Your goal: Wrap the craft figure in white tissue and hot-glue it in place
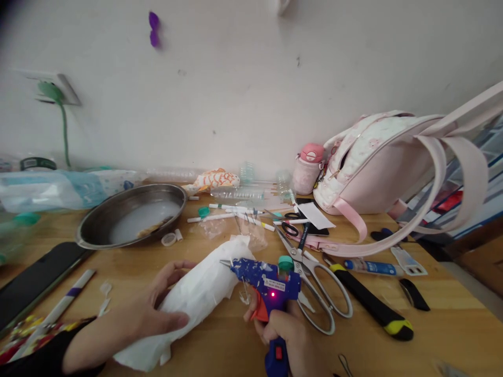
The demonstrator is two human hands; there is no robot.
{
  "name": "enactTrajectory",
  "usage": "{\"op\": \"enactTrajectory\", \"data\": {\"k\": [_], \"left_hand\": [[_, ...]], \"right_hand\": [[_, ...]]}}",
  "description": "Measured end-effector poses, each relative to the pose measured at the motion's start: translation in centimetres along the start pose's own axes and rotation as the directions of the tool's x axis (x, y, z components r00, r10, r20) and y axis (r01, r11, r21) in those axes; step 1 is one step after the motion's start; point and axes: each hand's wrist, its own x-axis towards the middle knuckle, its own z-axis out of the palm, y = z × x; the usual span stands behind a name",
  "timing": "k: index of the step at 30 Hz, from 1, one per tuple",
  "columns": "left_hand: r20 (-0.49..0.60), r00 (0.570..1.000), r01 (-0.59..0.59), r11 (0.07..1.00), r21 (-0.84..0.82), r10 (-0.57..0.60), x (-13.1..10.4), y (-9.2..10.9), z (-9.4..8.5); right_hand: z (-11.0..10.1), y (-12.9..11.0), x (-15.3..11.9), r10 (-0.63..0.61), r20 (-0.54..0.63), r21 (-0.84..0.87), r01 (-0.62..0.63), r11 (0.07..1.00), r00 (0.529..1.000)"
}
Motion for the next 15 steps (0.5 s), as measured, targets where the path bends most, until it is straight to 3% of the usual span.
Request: {"op": "enactTrajectory", "data": {"k": [5,11,15], "left_hand": [[-0.014,1.0,0.01,1.0,0.02,-0.009,0.25,-0.34,0.0],[-0.009,0.999,0.044,0.999,-0.003,-0.044,-0.01,0.19,0.01],[-0.028,1.0,0.001,1.0,-0.019,-0.001,0.08,-0.49,0.22]], "right_hand": [[0.62,-0.46,-0.16,-0.028,-0.102,0.032,0.031,0.999,0.994],[0.02,-0.74,-0.47,0.003,-0.046,0.013,-0.002,1.0,0.999],[0.14,-0.88,-0.33,0.014,-0.063,-0.006,-0.015,1.0,0.998]]}}
